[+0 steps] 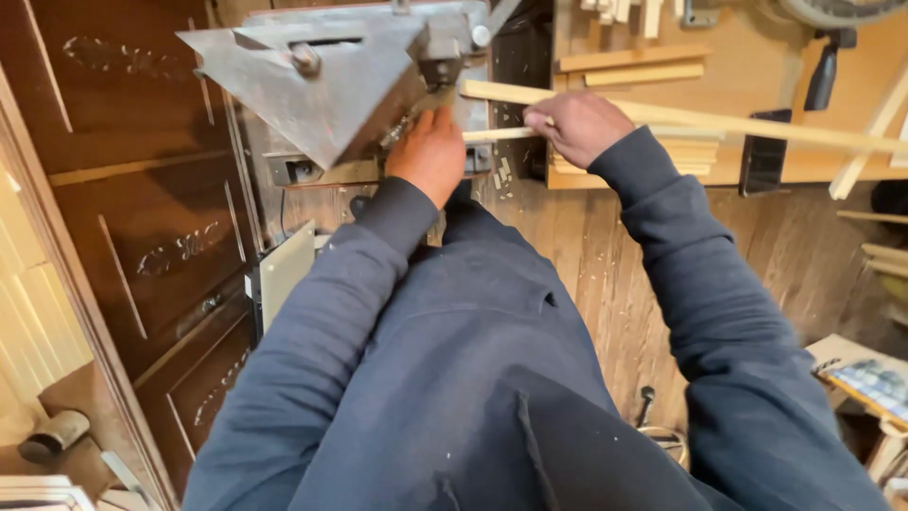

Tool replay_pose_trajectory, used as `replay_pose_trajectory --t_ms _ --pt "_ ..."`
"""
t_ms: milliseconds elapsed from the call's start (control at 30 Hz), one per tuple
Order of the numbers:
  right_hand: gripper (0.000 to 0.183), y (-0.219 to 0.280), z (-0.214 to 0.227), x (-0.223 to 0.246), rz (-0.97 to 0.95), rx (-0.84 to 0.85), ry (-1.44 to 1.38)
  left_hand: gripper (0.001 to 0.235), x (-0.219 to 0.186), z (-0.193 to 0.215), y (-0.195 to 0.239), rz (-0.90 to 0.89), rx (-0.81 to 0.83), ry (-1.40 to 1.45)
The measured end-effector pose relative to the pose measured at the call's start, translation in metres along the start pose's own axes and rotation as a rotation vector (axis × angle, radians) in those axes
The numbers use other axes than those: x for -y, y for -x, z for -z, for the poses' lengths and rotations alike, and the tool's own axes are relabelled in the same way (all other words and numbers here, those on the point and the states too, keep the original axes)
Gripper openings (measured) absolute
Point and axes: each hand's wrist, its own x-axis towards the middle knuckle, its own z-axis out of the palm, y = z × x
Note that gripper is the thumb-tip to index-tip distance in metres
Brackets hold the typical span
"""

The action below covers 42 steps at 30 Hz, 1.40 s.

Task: Using a manual miter chopper machine to cut wooden molding strips for picture frames.

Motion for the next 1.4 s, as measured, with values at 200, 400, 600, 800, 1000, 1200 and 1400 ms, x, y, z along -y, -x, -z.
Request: replay_pose_trajectory --t_ms 200,400,600,800,1000,1200,1400 --pt "0.037 -0.031 -0.002 -0.021 0.082 0.253 -0.104 0.019 -0.004 -0.005 0.0 0.065 -0.026 0.052" --pt "0.04 -0.043 -0.006 -0.016 -0.026 0.451 -0.183 0.02 -0.009 -0.012 -0.001 0.217 -0.065 0.09" --pt "0.042 -0.044 -0.009 -0.017 -0.017 0.43 -0.218 0.026 -0.039 -0.013 0.002 0.083 0.079 -0.382" --pt "0.044 -0.043 -0.009 -0.014 -0.078 0.452 -0.167 0.04 -0.048 -0.069 0.004 -0.187 0.079 -0.818" --pt "0.045 -0.041 -0.019 -0.029 -0.039 0.414 -0.086 0.043 -0.054 -0.136 0.013 0.083 -0.106 -0.611" --pt "0.035 -0.045 -0.02 -0.021 0.013 0.397 -0.106 0.044 -0.044 -0.132 0.022 0.133 0.04 -0.235" --pt "0.029 -0.046 -0.019 -0.018 0.087 0.381 -0.162 0.043 -0.047 -0.185 0.026 0.194 -0.072 -0.25"
